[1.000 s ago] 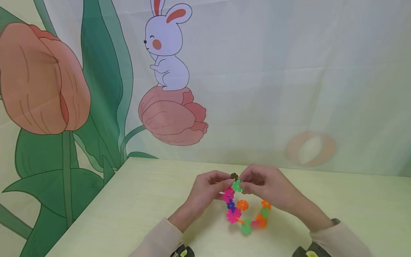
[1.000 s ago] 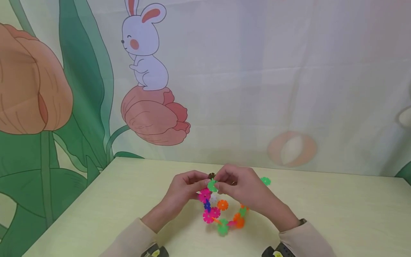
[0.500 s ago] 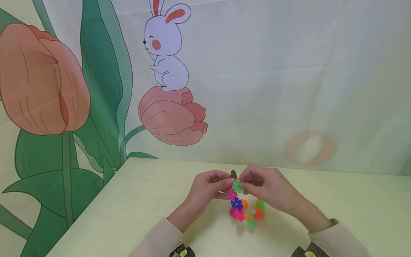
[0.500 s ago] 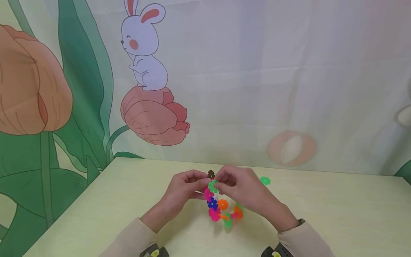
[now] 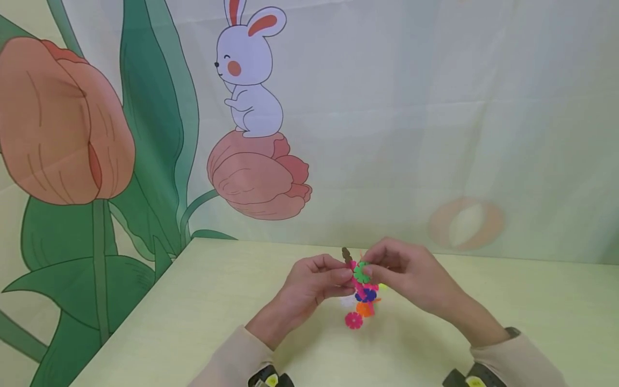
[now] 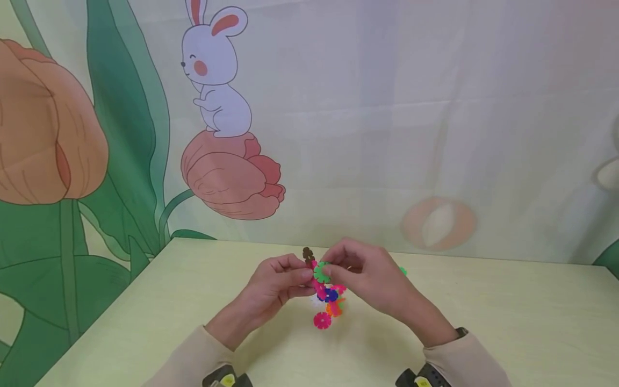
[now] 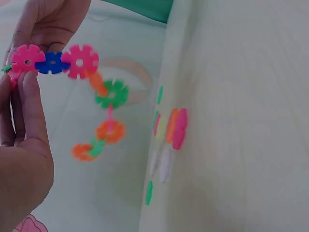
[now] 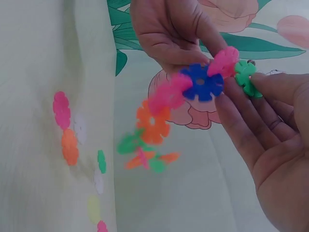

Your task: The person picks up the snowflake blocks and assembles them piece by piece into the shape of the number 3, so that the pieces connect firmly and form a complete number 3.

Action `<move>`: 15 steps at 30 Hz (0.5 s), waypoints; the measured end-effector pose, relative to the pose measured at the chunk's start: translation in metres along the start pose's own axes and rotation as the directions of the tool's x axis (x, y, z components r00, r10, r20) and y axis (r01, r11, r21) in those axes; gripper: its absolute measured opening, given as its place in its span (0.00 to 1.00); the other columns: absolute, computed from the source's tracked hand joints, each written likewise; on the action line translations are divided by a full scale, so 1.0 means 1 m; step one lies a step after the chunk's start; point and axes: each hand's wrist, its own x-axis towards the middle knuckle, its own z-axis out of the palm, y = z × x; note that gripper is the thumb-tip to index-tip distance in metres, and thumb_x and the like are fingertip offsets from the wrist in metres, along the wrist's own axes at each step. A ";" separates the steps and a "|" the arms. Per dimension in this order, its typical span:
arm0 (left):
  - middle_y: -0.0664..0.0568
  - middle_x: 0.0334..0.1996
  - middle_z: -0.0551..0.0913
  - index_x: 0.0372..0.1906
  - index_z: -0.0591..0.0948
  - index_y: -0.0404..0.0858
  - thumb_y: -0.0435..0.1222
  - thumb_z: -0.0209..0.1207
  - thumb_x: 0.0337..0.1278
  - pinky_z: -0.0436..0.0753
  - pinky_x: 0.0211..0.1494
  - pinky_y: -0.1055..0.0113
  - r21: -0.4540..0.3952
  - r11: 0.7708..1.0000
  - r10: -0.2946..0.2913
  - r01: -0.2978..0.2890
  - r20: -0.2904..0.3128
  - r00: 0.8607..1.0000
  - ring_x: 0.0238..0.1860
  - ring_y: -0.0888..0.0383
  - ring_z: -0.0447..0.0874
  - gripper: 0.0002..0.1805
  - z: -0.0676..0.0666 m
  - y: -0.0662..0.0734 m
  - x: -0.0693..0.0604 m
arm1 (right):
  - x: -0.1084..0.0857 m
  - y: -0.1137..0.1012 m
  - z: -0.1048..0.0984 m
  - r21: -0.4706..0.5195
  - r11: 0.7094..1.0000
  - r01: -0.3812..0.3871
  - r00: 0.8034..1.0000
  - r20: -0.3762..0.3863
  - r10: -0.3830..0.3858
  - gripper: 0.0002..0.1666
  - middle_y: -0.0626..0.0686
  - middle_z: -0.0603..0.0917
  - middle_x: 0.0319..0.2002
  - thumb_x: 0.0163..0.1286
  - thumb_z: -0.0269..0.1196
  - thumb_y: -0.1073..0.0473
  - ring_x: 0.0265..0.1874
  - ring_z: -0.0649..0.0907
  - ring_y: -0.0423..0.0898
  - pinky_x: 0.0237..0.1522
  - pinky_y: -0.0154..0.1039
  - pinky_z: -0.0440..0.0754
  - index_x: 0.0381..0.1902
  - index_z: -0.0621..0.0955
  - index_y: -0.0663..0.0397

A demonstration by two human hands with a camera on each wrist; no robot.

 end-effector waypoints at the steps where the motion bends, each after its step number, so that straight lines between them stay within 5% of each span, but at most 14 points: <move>1: 0.48 0.37 0.91 0.38 0.88 0.38 0.23 0.61 0.71 0.89 0.55 0.56 0.002 1.000 0.012 -0.012 0.008 1.000 0.40 0.54 0.93 0.09 0.000 0.002 -0.001 | -0.001 -0.002 0.000 0.004 1.000 0.007 1.000 -0.010 -0.007 0.05 0.48 0.89 0.38 0.75 0.70 0.58 0.39 0.90 0.51 0.47 0.42 0.88 0.46 0.85 0.49; 6: 0.48 0.40 0.90 0.39 0.87 0.37 0.31 0.66 0.69 0.90 0.53 0.52 0.143 0.986 0.083 -0.081 -0.009 0.997 0.42 0.53 0.92 0.02 0.005 0.010 -0.005 | -0.001 -0.006 0.003 0.002 0.999 0.042 0.997 -0.064 -0.041 0.05 0.48 0.89 0.40 0.75 0.71 0.59 0.38 0.89 0.51 0.45 0.43 0.88 0.46 0.86 0.47; 10: 0.46 0.40 0.90 0.41 0.85 0.35 0.37 0.68 0.69 0.91 0.48 0.55 0.294 0.951 0.114 -0.099 -0.036 0.993 0.40 0.50 0.91 0.09 0.009 0.016 -0.009 | -0.001 -0.005 0.004 -0.012 0.999 0.044 0.995 -0.094 -0.045 0.05 0.48 0.88 0.41 0.75 0.70 0.60 0.37 0.89 0.50 0.44 0.42 0.88 0.46 0.86 0.47; 15: 0.45 0.38 0.91 0.43 0.84 0.32 0.36 0.70 0.69 0.91 0.46 0.56 0.349 0.931 0.131 -0.109 -0.038 0.991 0.41 0.51 0.91 0.10 0.012 0.020 -0.010 | 0.001 0.000 0.002 0.021 0.998 0.063 0.993 -0.106 -0.060 0.06 0.51 0.87 0.41 0.75 0.69 0.63 0.36 0.89 0.51 0.45 0.42 0.90 0.47 0.85 0.52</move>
